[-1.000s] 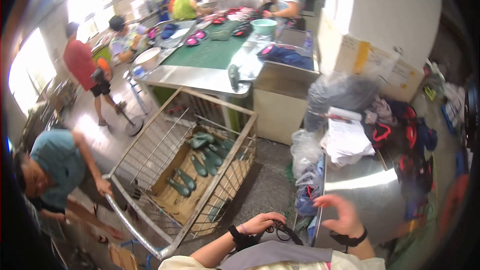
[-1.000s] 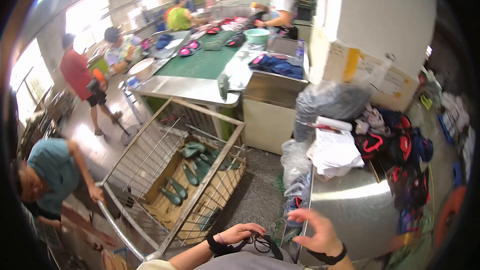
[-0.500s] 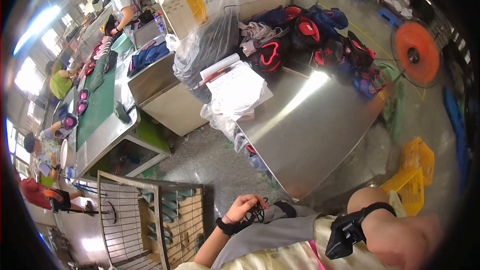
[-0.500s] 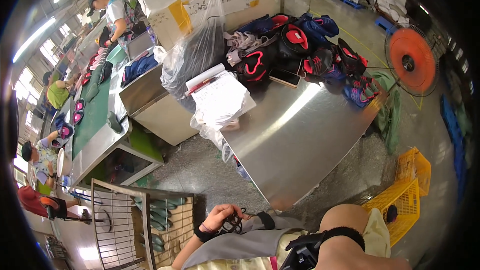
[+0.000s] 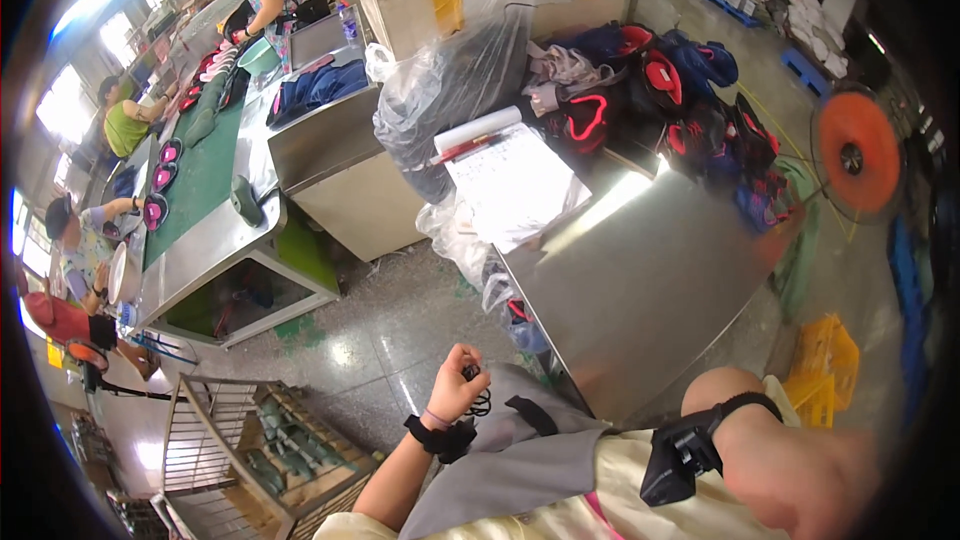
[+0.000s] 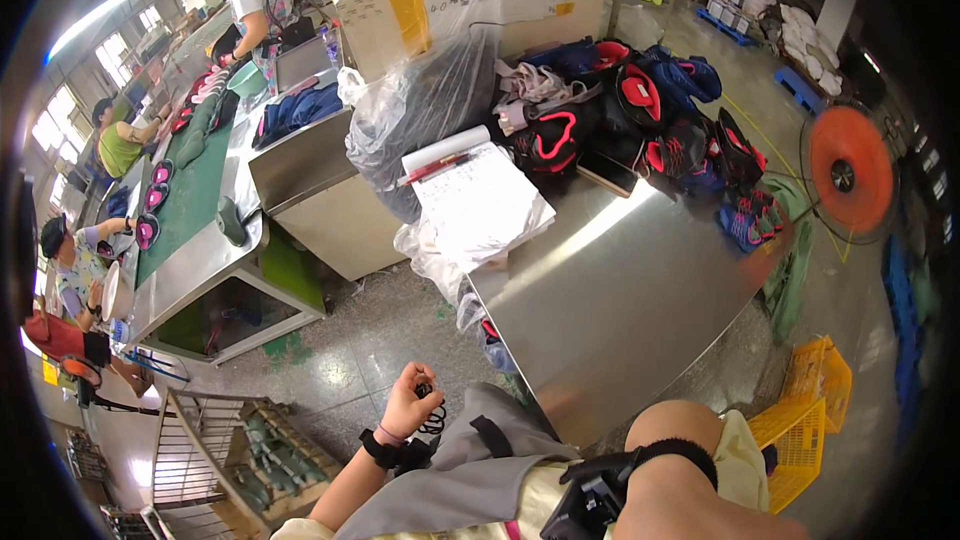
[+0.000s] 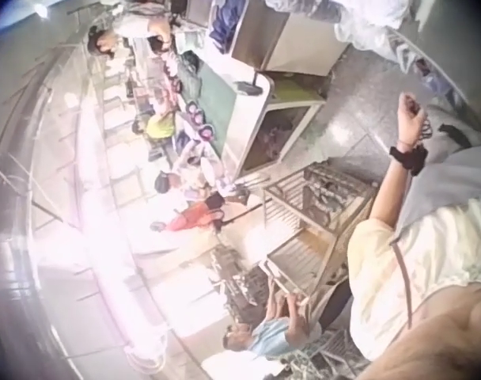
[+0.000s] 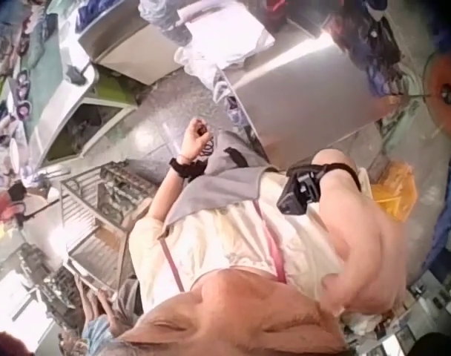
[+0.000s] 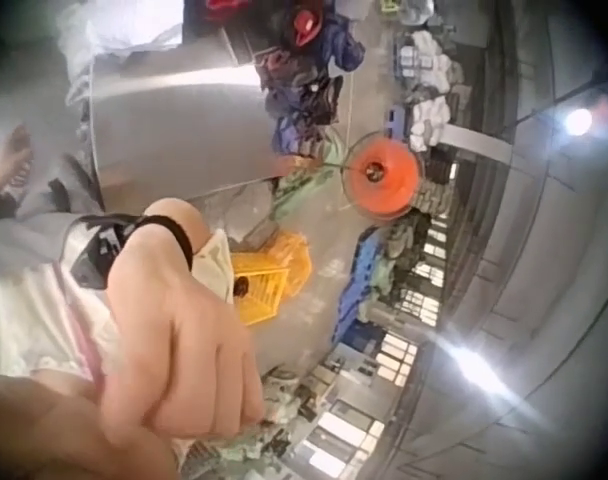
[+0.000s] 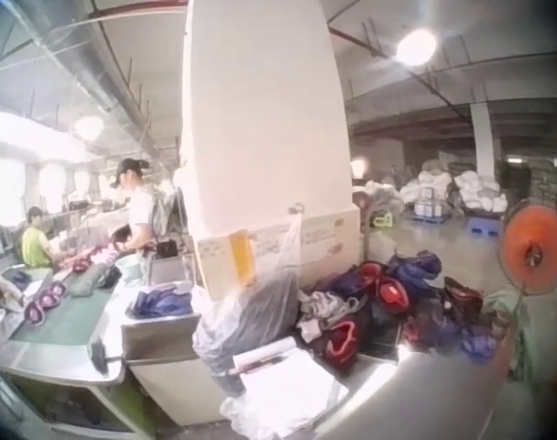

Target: The recorder is documenting production numbers on a clipboard and then organizing pairs of blue and pink shoes on a table and into a large bag.

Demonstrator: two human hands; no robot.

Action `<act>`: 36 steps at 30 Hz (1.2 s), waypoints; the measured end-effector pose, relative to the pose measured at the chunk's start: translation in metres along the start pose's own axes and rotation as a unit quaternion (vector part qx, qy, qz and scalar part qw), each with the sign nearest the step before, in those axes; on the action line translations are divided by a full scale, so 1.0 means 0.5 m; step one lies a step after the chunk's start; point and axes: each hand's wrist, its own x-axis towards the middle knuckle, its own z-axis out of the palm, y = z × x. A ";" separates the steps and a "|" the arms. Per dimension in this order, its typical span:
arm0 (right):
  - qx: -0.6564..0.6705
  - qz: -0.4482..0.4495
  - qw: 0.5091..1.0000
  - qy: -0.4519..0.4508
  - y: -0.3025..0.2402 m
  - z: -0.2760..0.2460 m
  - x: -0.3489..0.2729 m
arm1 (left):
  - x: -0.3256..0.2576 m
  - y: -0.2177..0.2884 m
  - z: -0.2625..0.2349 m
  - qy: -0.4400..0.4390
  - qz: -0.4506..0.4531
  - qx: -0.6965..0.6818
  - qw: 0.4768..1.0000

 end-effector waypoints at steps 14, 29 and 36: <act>-0.513 0.556 0.353 -0.550 0.493 -0.838 -0.153 | 0.386 0.151 -0.091 -0.055 0.180 0.353 0.917; -0.517 0.543 0.425 -0.507 0.626 -0.906 -0.274 | 0.562 0.117 -0.023 -0.214 0.112 0.506 0.828; -0.521 0.537 0.452 -0.485 0.619 -0.907 -0.269 | 0.623 0.119 -0.017 -0.117 0.070 0.556 0.820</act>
